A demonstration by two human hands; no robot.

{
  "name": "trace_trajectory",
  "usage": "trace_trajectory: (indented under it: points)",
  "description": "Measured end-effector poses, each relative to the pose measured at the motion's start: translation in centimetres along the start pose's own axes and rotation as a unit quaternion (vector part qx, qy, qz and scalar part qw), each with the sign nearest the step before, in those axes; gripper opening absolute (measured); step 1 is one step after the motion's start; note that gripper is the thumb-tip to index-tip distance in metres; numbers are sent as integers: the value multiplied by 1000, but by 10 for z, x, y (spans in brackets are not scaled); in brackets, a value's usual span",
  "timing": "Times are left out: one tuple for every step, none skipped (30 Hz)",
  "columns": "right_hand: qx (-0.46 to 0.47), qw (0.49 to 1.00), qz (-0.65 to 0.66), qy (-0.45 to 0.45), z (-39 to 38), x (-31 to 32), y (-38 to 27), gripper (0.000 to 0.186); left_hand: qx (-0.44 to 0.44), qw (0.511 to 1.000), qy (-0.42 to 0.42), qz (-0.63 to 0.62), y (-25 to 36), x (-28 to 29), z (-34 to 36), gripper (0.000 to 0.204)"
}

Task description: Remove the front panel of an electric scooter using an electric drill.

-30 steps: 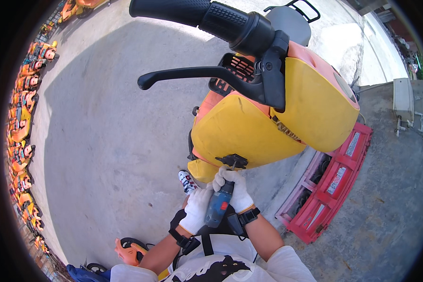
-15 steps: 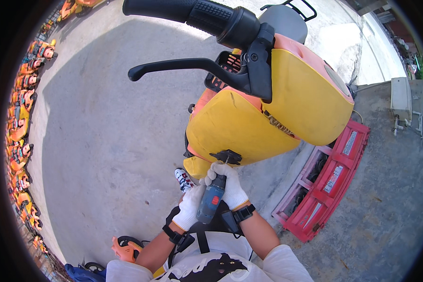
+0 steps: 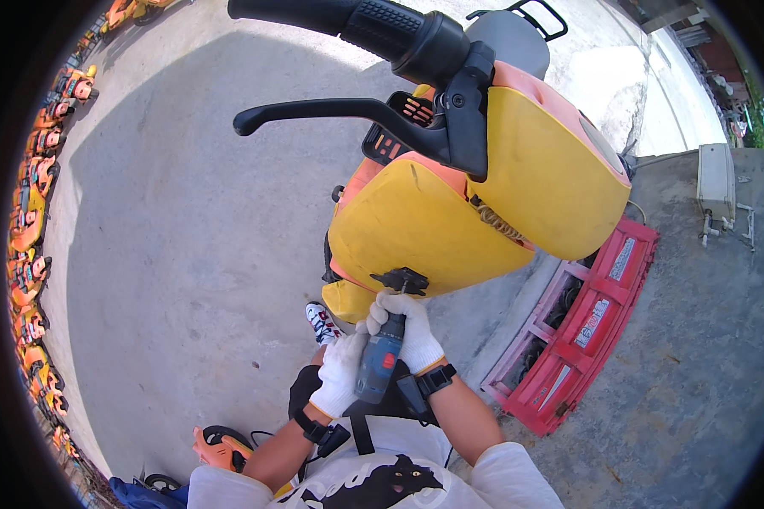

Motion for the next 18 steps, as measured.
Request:
trace_trajectory:
  points:
    - [7, 999, 35, -26, 0, -4, 0, 13, -40, 995, 38, 78, 15, 18, 6, 24]
    - [8, 999, 34, -26, 1, -2, 1, 13, -41, 995, 38, 78, 24, 27, 9, 24]
    - [11, 995, 70, -72, 4, -4, 2, 15, -52, 990, 39, 128, 31, 34, 12, 26]
    - [11, 987, 107, -121, 6, -11, 5, 18, -60, 981, 41, 181, 33, 41, 12, 28]
    - [16, 986, 105, -129, 7, -13, 8, 21, -52, 977, 40, 204, 27, 42, 12, 28]
    - [14, 986, 106, -132, 8, -12, 8, 21, -51, 976, 41, 207, 27, 45, 13, 28]
    - [17, 980, 125, -153, 9, -12, 8, 21, -73, 973, 37, 215, 29, 47, 16, 35]
    - [21, 974, 144, -174, 10, -11, 7, 21, -95, 970, 33, 222, 30, 47, 18, 42]
    - [21, 974, 144, -175, 11, -9, 7, 21, -95, 970, 33, 223, 31, 47, 19, 42]
    - [19, 973, 152, -173, 10, -11, 7, 19, -95, 968, 30, 229, 31, 46, 18, 41]
    - [17, 972, 160, -171, 9, -12, 7, 18, -96, 967, 26, 234, 31, 45, 17, 40]
    - [16, 972, 160, -171, 7, -14, 6, 18, -95, 967, 26, 234, 30, 45, 17, 40]
    - [21, 988, 119, -99, 3, -20, 3, 16, -78, 978, 6, 195, 26, 44, 17, 39]
    - [27, 996, 77, -26, 1, -20, 2, 13, -60, 986, -14, 154, 22, 42, 16, 39]
    - [25, 996, 76, -26, 1, -19, 3, 13, -59, 986, -13, 154, 21, 40, 15, 39]
    - [34, 999, 33, 2, 1, -12, -1, 11, 26, 989, -90, 115, 15, 28, 18, 33]
    - [39, 999, -10, 28, 2, -8, -1, 10, 113, 977, -164, 77, 4, 17, 16, 28]
    - [40, 999, -12, 27, 3, -6, -2, 10, 112, 977, -162, 76, -6, 6, 13, 28]
Point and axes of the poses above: each hand's wrist, its own z-axis towards the middle knuckle, its own x-axis out of the back of the hand, y = z × x, the point moved 5 cm from there along z, towards the middle knuckle, and after that the axes turned 4 degrees about x, right-handed, at the moved point
